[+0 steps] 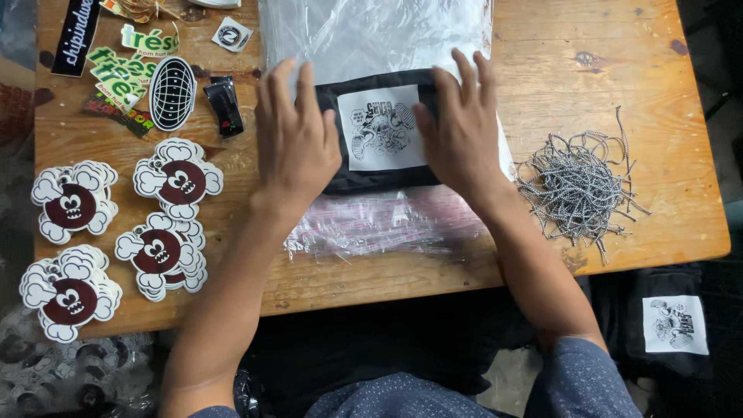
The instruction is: The person assembles keychains by attaching metal chains to cartoon character stickers and then placing each completed keychain into a small black pouch. The person repeats this process for multiple pouches, placing each finished pouch into a clear plastic bag.
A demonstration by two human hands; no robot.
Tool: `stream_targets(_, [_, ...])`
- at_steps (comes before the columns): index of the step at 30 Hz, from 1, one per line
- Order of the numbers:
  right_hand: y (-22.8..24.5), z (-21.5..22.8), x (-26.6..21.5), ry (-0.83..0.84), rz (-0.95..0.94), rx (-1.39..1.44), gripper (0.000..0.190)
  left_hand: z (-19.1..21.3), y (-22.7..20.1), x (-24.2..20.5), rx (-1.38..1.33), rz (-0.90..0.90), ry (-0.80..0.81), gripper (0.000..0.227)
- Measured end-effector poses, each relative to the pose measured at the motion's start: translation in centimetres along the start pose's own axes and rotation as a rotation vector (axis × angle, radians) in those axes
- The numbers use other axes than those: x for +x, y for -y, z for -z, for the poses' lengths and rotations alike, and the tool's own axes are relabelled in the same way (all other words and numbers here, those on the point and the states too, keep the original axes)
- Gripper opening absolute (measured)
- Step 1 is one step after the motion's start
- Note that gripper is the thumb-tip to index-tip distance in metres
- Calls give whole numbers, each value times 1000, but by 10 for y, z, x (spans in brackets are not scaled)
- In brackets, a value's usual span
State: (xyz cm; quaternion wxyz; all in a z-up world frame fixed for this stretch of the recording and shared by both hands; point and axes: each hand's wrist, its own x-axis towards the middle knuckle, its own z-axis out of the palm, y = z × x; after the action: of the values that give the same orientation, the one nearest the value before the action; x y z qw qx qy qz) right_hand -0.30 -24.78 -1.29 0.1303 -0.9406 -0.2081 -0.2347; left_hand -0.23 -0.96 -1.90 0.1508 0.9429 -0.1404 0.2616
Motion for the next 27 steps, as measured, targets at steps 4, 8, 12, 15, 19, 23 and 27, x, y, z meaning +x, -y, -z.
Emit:
stream_targets(4, [8,-16,-9,224,48,-97,56,-4,-7,0,-193,3,530,66])
stream_targets(8, [0,-21,-9,396,-55,-10,69,-23,5,-9,-128,-79,568,71])
stream_targets(12, [-6,-23,-7,472,-93,28,69,-25,6,-10,-87,-106,528,71])
stream_targets(15, [-5,-23,-6,490,-110,5,68,-22,3,-9,-68,-92,564,71])
stream_targets(19, [-4,-24,-6,460,-120,-12,63,-23,2,-9,-79,-80,552,73])
stream_targets(23, [-4,-24,-5,457,-115,-2,60,-18,3,-8,-101,-84,552,79])
stream_targets(27, [-4,-26,-8,406,-90,-19,58,-18,3,-6,-98,-92,574,84])
